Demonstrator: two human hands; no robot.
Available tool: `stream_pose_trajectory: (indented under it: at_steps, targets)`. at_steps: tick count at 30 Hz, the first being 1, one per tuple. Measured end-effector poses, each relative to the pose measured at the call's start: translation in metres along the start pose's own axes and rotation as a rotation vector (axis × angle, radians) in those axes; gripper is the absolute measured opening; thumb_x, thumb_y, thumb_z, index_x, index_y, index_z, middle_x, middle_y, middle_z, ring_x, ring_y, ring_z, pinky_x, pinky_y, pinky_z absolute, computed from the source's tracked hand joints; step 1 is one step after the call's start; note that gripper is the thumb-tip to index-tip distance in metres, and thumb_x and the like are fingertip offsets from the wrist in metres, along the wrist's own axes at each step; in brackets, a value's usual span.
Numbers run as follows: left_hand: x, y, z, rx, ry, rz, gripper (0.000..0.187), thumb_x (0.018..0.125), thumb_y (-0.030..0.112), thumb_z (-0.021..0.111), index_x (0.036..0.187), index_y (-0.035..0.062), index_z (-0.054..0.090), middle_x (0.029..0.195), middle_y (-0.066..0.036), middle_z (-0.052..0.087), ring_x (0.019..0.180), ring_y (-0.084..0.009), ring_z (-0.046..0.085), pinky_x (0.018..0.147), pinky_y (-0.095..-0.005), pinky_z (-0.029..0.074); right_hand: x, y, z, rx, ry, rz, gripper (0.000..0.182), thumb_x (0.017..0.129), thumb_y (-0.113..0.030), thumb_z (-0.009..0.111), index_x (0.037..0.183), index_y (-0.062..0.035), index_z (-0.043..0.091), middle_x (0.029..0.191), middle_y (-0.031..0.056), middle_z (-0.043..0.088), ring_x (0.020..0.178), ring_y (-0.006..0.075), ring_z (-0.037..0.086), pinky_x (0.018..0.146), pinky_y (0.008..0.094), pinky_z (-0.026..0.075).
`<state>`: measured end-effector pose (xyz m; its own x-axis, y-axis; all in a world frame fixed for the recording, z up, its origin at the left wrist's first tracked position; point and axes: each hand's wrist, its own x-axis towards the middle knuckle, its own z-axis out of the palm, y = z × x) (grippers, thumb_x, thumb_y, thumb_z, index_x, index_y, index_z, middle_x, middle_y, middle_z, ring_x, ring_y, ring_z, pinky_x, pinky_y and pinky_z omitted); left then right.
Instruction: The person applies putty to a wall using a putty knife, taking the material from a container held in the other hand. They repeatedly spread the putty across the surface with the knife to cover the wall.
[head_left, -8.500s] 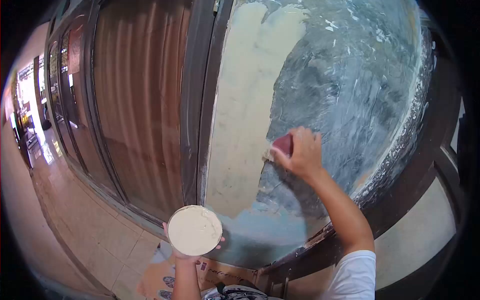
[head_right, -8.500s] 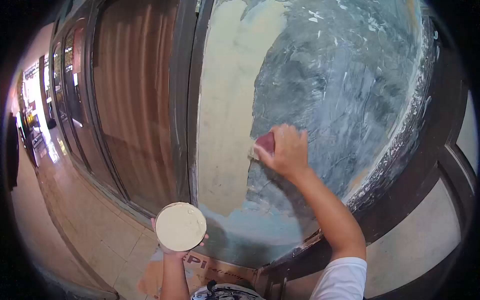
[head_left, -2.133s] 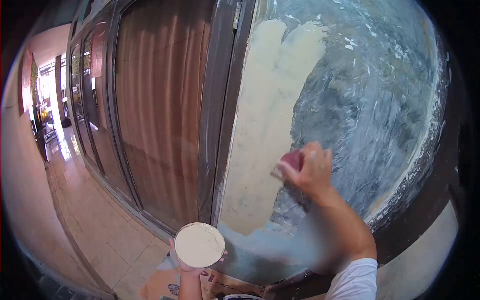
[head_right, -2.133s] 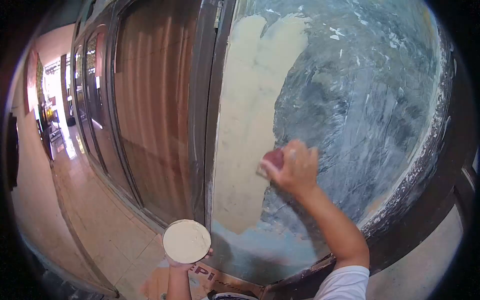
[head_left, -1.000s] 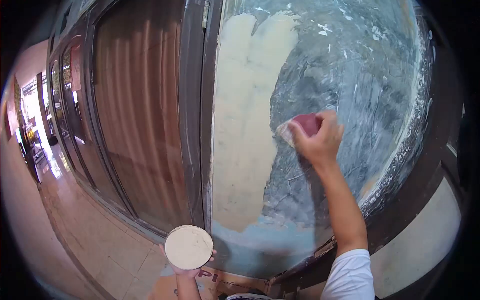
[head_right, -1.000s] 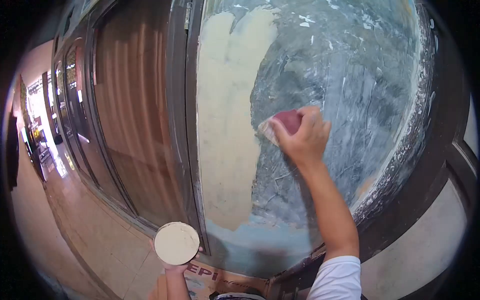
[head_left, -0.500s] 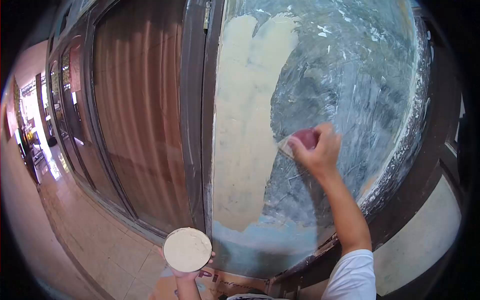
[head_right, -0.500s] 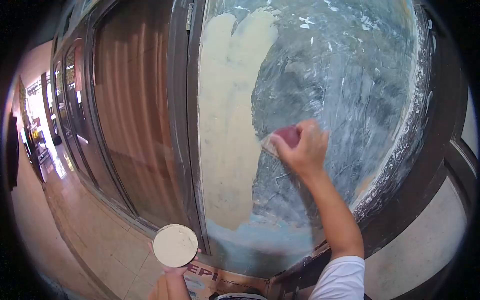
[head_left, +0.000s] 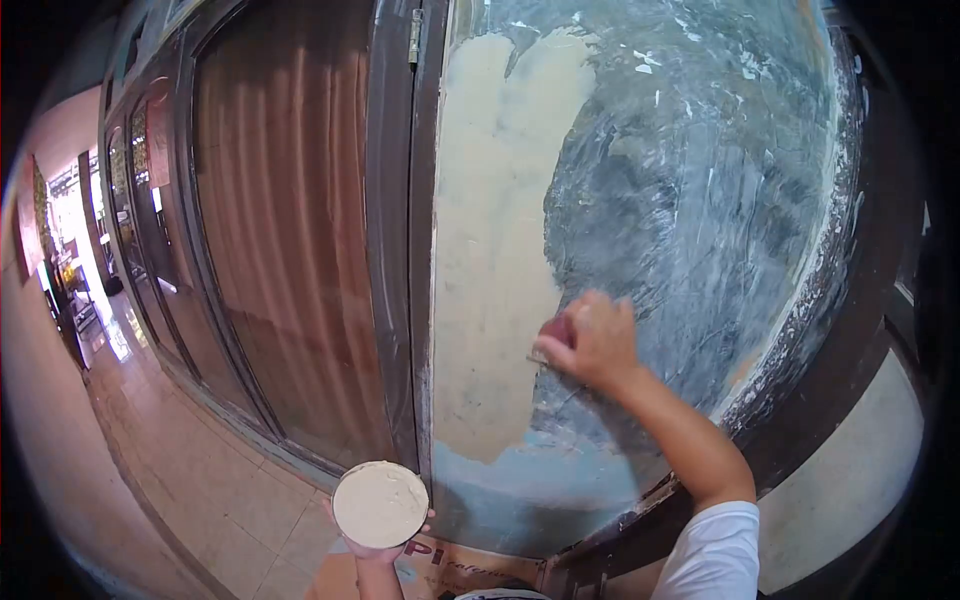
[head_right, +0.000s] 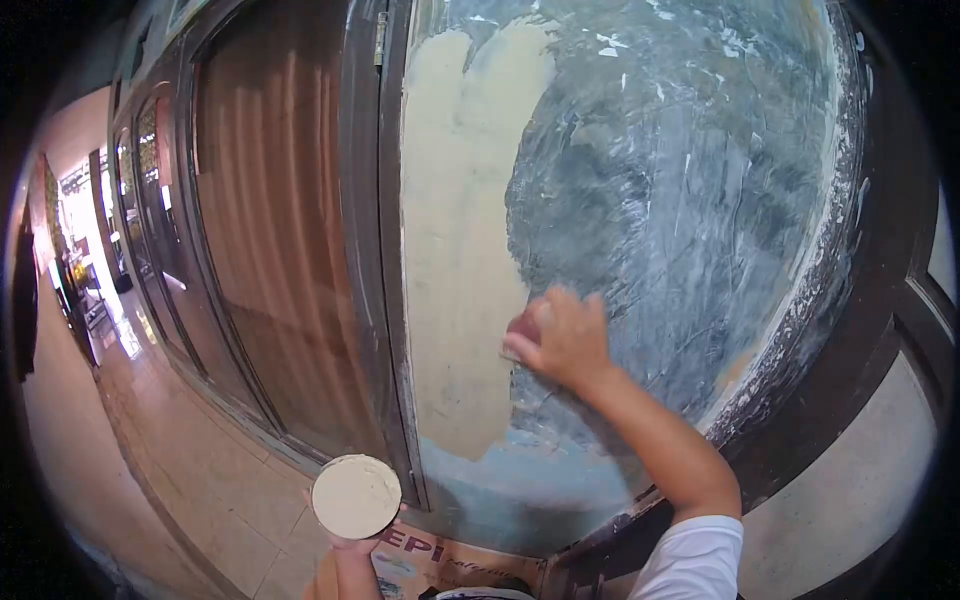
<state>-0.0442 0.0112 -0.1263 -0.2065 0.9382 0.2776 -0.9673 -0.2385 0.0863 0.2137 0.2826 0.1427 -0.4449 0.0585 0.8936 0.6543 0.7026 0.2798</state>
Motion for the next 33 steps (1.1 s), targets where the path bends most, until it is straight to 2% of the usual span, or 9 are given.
stream_pose_trajectory:
  at_steps: [3,9,14,16,20,23,28,31,33]
  targets:
    - [0.000,0.005,-0.005,0.031,-0.018,-0.009,0.107,0.084,0.093,0.043,0.159,0.0164,0.036,0.148,-0.031,0.050,0.112,-0.0700,0.056,0.078,-0.0766,0.058,-0.008,-0.001,0.021,-0.106,-0.049,-0.269,0.053,0.078,-0.052,0.082,0.105,-0.0118,0.060,0.101,0.0094,0.061,0.088,0.0293,0.057,0.076,0.0444,0.037]
    - [-0.005,0.001,0.004,-0.025,0.033,0.010,0.106,0.083,0.093,0.042,0.159,0.0192,0.036,0.149,-0.030,0.050,0.114,-0.0690,0.056,0.080,-0.0781,0.056,0.076,0.032,-0.011,-0.143,0.453,0.193,0.057,0.081,-0.052,0.082,0.111,-0.0104,0.057,0.100,0.0092,0.061,0.089,0.0304,0.058,0.076,0.0462,0.037]
    - [-0.015,0.013,-0.013,0.055,0.029,-0.020,0.106,0.083,0.094,0.040,0.159,0.0206,0.037,0.150,-0.026,0.051,0.116,-0.0636,0.058,0.077,-0.0762,0.057,-0.033,-0.011,0.022,-0.058,-0.175,-0.280,0.046,0.082,-0.057,0.076,0.091,-0.0133,0.065,0.096,0.0074,0.060,0.088,0.0271,0.056,0.071,0.0458,0.036]
    - [-0.011,0.014,-0.010,0.110,-0.035,0.007,0.106,0.083,0.094,0.040,0.159,0.0203,0.036,0.149,-0.027,0.051,0.116,-0.0648,0.057,0.079,-0.0763,0.057,-0.012,-0.015,0.023,-0.141,-0.126,-0.360,0.047,0.084,-0.057,0.074,0.097,-0.0130,0.064,0.097,0.0072,0.060,0.088,0.0272,0.055,0.072,0.0456,0.036]
    - [-0.001,0.003,0.009,0.008,0.009,-0.009,0.106,0.085,0.093,0.041,0.159,0.0182,0.036,0.149,-0.030,0.050,0.112,-0.0714,0.055,0.080,-0.0774,0.057,0.120,0.031,-0.017,-0.227,0.399,0.025,0.058,0.084,-0.053,0.080,0.117,-0.0118,0.054,0.101,0.0091,0.059,0.091,0.0290,0.057,0.073,0.0469,0.037]
    - [0.004,-0.004,0.015,-0.010,-0.009,-0.077,0.106,0.085,0.092,0.041,0.159,0.0161,0.037,0.150,-0.030,0.049,0.111,-0.0731,0.054,0.080,-0.0796,0.055,0.144,0.033,-0.047,-0.134,0.484,0.250,0.062,0.085,-0.047,0.083,0.121,-0.0082,0.051,0.106,0.0133,0.062,0.100,0.0346,0.061,0.079,0.0509,0.043]
    - [0.014,-0.024,0.029,-0.243,-0.006,-0.124,0.118,0.080,0.095,0.045,0.162,0.0118,0.030,0.154,-0.040,0.038,0.121,-0.0765,0.045,0.090,-0.0855,0.045,0.061,-0.050,-0.049,0.837,-0.211,0.495,0.061,0.085,-0.035,0.088,0.122,-0.0040,0.050,0.109,0.0196,0.067,0.100,0.0319,0.069,0.087,0.0433,0.055]
    - [0.025,-0.037,0.036,-0.243,-0.126,-0.323,0.116,0.081,0.093,0.047,0.162,0.0122,0.030,0.157,-0.035,0.037,0.124,-0.0766,0.043,0.090,-0.0863,0.044,-0.002,-0.093,-0.041,0.816,-0.761,0.563,0.058,0.087,-0.046,0.083,0.115,-0.0008,0.062,0.106,0.0211,0.071,0.098,0.0334,0.071,0.086,0.0430,0.055]
    - [0.036,-0.047,0.048,-0.229,-0.203,-0.428,0.116,0.081,0.093,0.046,0.162,0.0122,0.030,0.156,-0.036,0.038,0.122,-0.0754,0.045,0.089,-0.0846,0.046,-0.031,-0.099,-0.027,0.839,-0.891,0.600,0.060,0.087,-0.050,0.082,0.115,0.0001,0.065,0.109,0.0230,0.072,0.102,0.0336,0.071,0.087,0.0429,0.056]
